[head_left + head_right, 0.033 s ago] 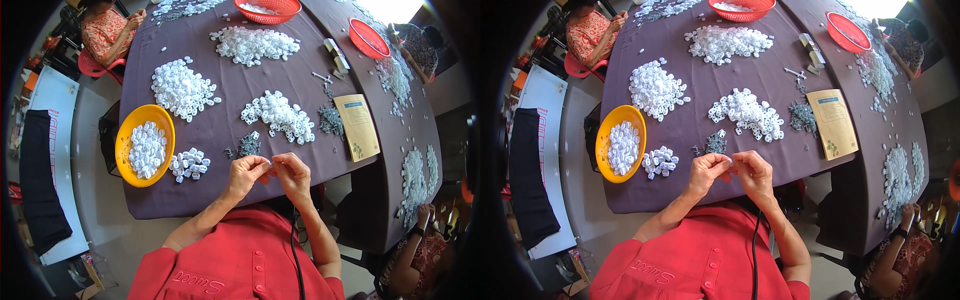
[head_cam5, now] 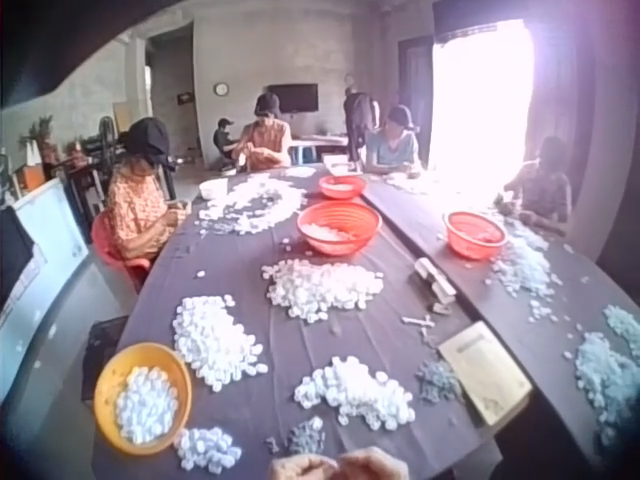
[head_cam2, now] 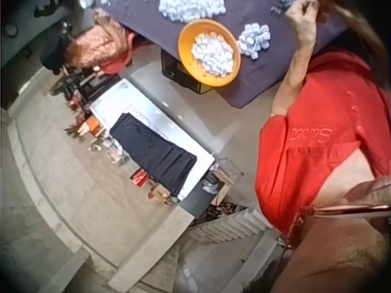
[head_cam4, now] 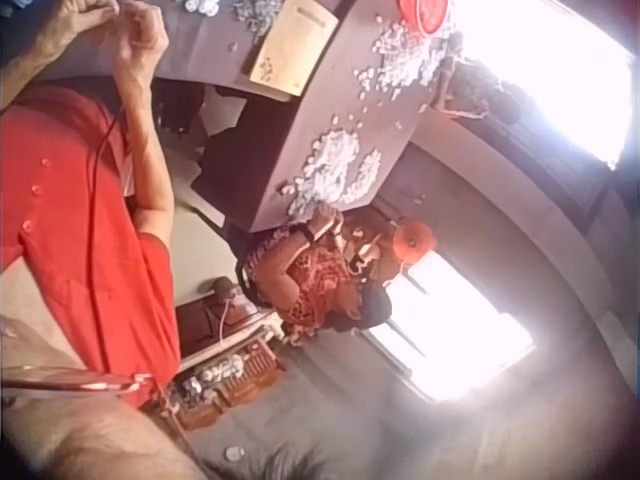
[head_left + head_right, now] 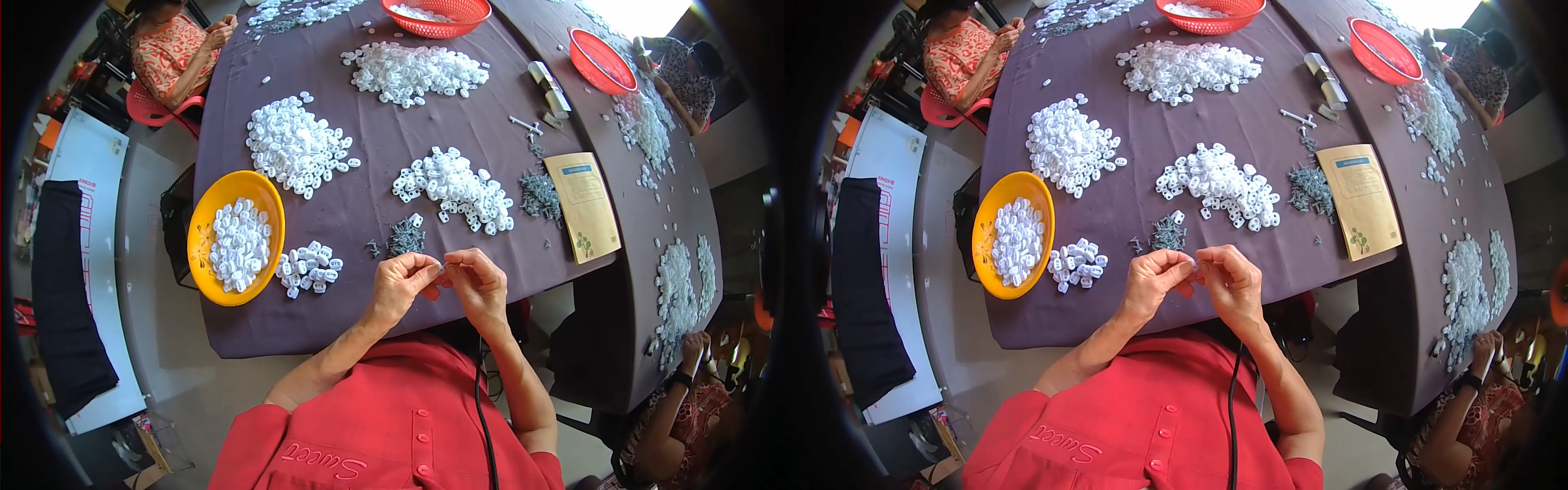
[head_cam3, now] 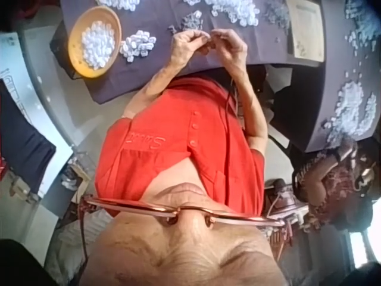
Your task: The person assembles plastic cord toggles by hand, repeatedly picking up grey pieces and inserting them into white plastic pieces.
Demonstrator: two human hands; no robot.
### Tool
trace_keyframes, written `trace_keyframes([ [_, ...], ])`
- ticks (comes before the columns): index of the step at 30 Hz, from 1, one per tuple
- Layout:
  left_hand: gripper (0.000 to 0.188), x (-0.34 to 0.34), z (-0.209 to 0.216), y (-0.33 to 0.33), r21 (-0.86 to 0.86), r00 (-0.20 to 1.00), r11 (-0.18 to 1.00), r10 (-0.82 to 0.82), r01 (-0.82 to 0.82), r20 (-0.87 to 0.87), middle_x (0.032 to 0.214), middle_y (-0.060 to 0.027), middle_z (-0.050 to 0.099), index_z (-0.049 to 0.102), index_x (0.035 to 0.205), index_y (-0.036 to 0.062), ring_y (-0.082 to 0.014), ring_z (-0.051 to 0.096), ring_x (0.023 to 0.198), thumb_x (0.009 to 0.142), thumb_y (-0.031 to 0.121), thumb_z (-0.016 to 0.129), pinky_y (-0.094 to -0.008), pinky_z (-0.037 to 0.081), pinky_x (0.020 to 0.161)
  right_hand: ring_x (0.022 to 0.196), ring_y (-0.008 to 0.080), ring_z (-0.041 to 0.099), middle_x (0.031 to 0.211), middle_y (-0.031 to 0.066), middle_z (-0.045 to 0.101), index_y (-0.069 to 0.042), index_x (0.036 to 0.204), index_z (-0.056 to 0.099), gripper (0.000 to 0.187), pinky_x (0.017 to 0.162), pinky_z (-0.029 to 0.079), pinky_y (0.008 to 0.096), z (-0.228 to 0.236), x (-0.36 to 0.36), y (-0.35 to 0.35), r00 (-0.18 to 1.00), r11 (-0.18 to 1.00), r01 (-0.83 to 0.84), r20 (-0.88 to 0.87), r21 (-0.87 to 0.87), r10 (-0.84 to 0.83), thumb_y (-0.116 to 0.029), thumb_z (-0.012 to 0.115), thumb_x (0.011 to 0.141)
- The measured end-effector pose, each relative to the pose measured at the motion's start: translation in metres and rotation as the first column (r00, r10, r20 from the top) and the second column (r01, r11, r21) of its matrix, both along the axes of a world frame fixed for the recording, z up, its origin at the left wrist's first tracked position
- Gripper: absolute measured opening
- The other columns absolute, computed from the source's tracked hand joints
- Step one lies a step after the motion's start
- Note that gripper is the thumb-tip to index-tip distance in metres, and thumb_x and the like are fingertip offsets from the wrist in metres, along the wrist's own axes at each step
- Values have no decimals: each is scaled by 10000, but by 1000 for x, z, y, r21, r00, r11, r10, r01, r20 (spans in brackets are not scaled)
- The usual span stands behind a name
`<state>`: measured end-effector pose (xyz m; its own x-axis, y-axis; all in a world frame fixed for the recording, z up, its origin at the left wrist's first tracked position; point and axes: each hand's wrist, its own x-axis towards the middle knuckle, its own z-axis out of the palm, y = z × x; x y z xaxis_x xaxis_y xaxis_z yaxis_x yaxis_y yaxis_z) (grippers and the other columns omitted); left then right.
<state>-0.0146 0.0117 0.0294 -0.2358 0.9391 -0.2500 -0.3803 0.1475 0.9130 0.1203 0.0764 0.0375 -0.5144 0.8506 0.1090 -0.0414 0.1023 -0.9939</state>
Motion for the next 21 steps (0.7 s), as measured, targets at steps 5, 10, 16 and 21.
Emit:
trace_keyframes([
  [5,116,1,-2,0,-14,996,1000,-13,12,-93,785,-76,662,628,909,-19,-103,617,649,883,79,572,-207,500,569,697,108,628,796,51,599,26,920,597,116,618,505,230,-4,1,0,1000,999,-4,6,-39,4,69,562,818],
  [10,116,-1,0,1,-40,990,999,-32,27,-134,773,-63,665,632,897,-12,-86,604,624,880,92,583,-200,486,547,700,134,647,793,66,607,22,907,597,110,607,510,236,-4,1,2,999,1000,-22,43,10,22,70,560,815],
  [16,104,0,-4,-1,-42,979,999,-18,10,-202,756,-47,666,638,876,-5,-66,578,594,874,88,591,-195,468,528,693,165,661,786,82,608,8,909,597,136,593,512,242,1,-1,4,988,988,-70,147,141,49,79,553,801],
  [21,103,2,-6,-5,-58,960,998,-2,-15,-280,732,-32,661,634,847,-13,-54,560,582,874,68,576,-198,456,521,680,155,652,770,75,618,-1,948,588,177,586,509,243,-14,-1,4,971,978,-101,234,182,57,76,552,793],
])
